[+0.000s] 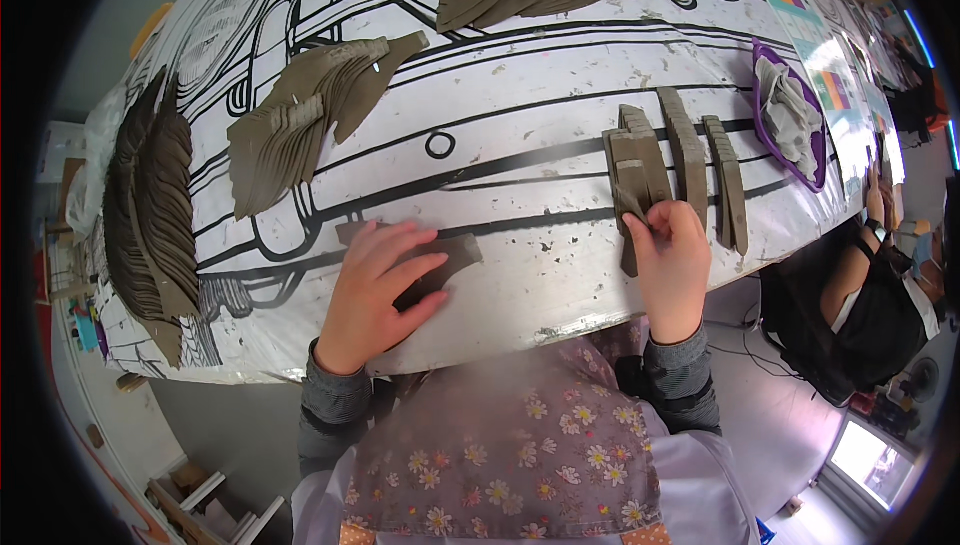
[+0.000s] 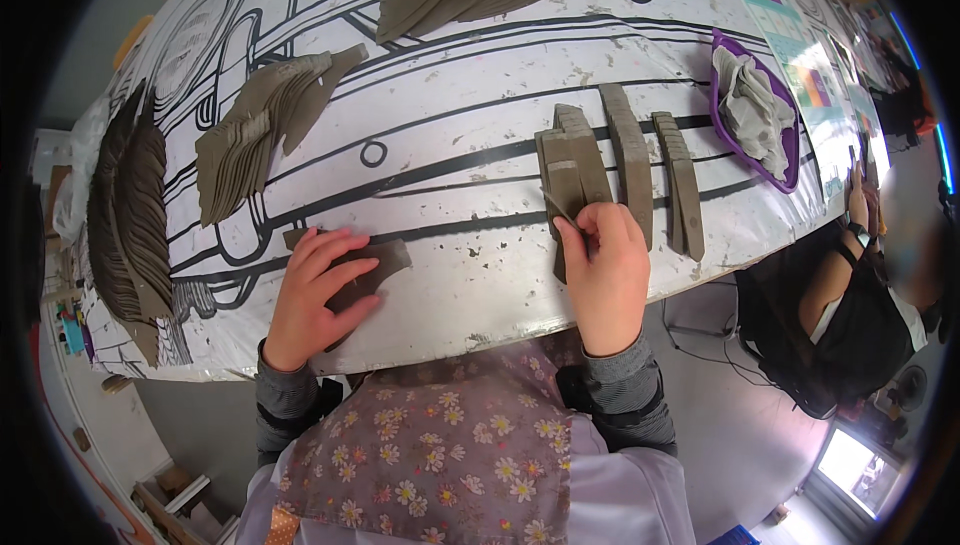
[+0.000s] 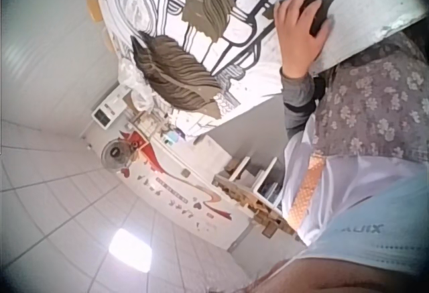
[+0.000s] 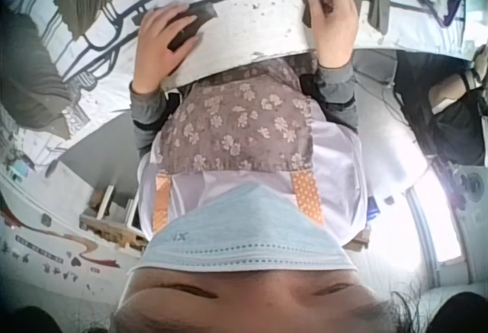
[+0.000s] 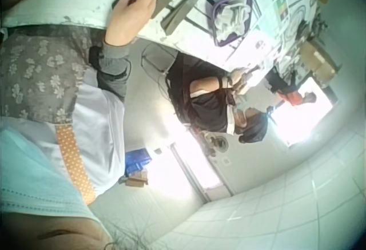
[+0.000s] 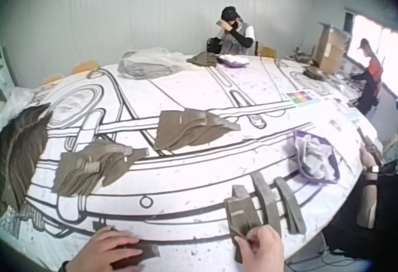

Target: Organizing and preparing cut leather or fabric shoe upper components on a production table.

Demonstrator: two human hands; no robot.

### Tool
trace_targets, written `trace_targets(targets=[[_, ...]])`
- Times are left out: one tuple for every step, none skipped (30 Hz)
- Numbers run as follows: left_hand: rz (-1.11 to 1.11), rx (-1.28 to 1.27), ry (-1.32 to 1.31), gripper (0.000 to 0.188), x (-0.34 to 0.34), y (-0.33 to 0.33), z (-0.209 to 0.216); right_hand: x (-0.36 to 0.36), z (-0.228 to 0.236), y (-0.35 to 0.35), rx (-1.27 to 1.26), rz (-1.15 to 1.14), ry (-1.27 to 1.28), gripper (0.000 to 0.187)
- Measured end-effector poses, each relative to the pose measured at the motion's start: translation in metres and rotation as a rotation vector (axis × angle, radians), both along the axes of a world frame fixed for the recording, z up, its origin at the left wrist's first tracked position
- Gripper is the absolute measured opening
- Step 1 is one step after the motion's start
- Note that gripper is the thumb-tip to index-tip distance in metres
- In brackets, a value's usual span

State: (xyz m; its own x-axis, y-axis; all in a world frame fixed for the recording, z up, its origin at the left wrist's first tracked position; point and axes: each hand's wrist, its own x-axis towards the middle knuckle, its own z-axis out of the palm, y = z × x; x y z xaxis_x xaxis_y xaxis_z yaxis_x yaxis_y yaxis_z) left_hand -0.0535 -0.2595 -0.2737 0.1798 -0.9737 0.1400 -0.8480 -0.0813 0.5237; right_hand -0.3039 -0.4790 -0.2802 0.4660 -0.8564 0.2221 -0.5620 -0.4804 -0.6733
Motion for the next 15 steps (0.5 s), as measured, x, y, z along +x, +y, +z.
trace_targets(targets=[[0.0,0.002,-0.001,0.045,-0.001,0.0,0.0,0.0,0.0,0.0,0.02,-0.008,-0.035,0.02],[0.002,0.004,0.002,0.044,-0.001,-0.001,0.001,-0.001,-0.001,0.0,0.022,-0.008,-0.036,0.02],[0.004,0.006,0.005,0.043,-0.002,-0.001,0.002,-0.002,-0.001,0.0,0.028,-0.019,-0.039,0.019],[0.005,0.007,0.004,0.043,-0.003,-0.002,0.003,-0.002,-0.002,-0.001,0.035,-0.028,-0.041,0.018],[0.005,0.036,-0.021,0.046,-0.004,-0.001,0.005,-0.003,-0.002,-0.001,0.036,-0.027,-0.043,0.018],[0.005,0.066,-0.046,0.048,-0.006,0.0,0.008,-0.004,0.0,-0.001,0.052,-0.022,-0.019,0.017],[0.001,0.066,-0.046,0.048,-0.009,0.001,0.012,-0.005,0.001,-0.001,0.067,-0.02,0.006,0.017],[-0.005,0.151,-0.095,0.051,-0.012,0.003,0.022,-0.007,0.006,0.0,0.068,-0.021,0.006,0.017],[-0.011,0.236,-0.144,0.054,-0.015,0.005,0.032,-0.008,0.013,0.001,0.145,0.008,0.026,0.016],[-0.056,0.292,-0.166,0.058,-0.015,0.007,0.046,-0.01,0.016,0.002,0.22,0.038,0.047,0.016],[-0.058,0.295,-0.166,0.058,-0.014,0.006,0.06,-0.011,0.012,0.002,0.224,0.037,0.047,0.016],[-0.106,0.345,-0.129,0.058,-0.014,0.005,0.073,-0.011,0.007,0.003,0.209,0.014,0.03,0.017],[-0.159,0.394,-0.087,0.057,-0.013,0.003,0.085,-0.011,0.004,0.003,0.194,-0.012,0.017,0.018],[-0.225,0.425,-0.113,0.057,-0.012,-0.005,0.097,-0.011,0.004,0.004,0.199,-0.016,0.02,0.018],[-0.23,0.429,-0.11,0.057,-0.01,-0.013,0.105,-0.011,0.006,0.005,0.186,-0.044,0.056,0.021]])
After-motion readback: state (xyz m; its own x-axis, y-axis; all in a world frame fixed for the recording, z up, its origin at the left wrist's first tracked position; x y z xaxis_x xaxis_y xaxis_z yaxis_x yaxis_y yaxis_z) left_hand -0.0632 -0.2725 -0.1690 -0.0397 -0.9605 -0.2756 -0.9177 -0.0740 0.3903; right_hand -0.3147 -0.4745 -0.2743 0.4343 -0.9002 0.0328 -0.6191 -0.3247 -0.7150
